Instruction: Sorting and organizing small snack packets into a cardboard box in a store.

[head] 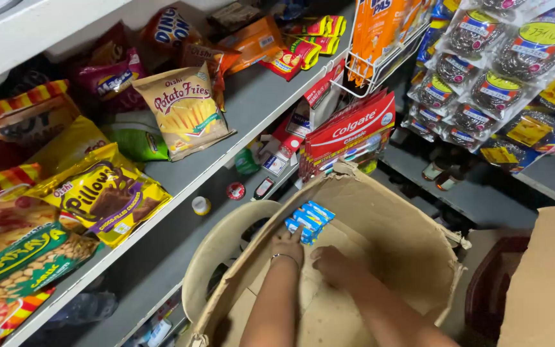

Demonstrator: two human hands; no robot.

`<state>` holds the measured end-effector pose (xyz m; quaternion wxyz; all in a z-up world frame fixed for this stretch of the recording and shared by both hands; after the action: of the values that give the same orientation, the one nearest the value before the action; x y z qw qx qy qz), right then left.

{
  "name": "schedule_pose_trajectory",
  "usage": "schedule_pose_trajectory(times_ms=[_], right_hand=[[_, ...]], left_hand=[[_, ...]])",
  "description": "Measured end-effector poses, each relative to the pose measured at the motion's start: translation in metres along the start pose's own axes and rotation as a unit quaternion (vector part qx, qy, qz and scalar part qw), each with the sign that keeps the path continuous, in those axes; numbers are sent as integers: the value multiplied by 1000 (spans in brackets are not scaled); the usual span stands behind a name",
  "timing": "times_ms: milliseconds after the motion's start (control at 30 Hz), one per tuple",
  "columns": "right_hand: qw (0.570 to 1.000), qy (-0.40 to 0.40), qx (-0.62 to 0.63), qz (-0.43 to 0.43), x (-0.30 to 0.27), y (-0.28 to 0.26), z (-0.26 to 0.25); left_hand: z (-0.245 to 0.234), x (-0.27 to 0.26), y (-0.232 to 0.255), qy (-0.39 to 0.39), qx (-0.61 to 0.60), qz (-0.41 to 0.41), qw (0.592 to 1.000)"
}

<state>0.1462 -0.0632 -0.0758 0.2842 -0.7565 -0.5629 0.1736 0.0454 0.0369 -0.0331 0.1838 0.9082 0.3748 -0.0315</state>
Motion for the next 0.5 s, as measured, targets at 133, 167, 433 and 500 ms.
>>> schedule_pose_trajectory(times_ms=[133, 167, 433, 500], right_hand=[[988, 33, 81, 129, -12, -26, -33], [981, 43, 101, 160, -16, -32, -42], [956, 164, 186, 158, -50, -96, -116], [955, 111, 224, 157, -50, -104, -117]], left_hand=[[4, -4, 11, 47, 105, 134, 984], [5, -3, 15, 48, 105, 136, 984], [-106, -74, 67, 52, 128, 273, 952], [-124, -88, 71, 19, 28, 251, 967]])
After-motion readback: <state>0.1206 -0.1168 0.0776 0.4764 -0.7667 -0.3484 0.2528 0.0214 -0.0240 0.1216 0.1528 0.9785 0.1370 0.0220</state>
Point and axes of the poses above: each hand's wrist, its own x-axis towards the middle knuckle, its own z-axis out of the palm, y = z × x, the point moved 6 cm from there along x, towards the middle knuckle, and after that the axes turned 12 degrees about y, right-handed, at the moved point
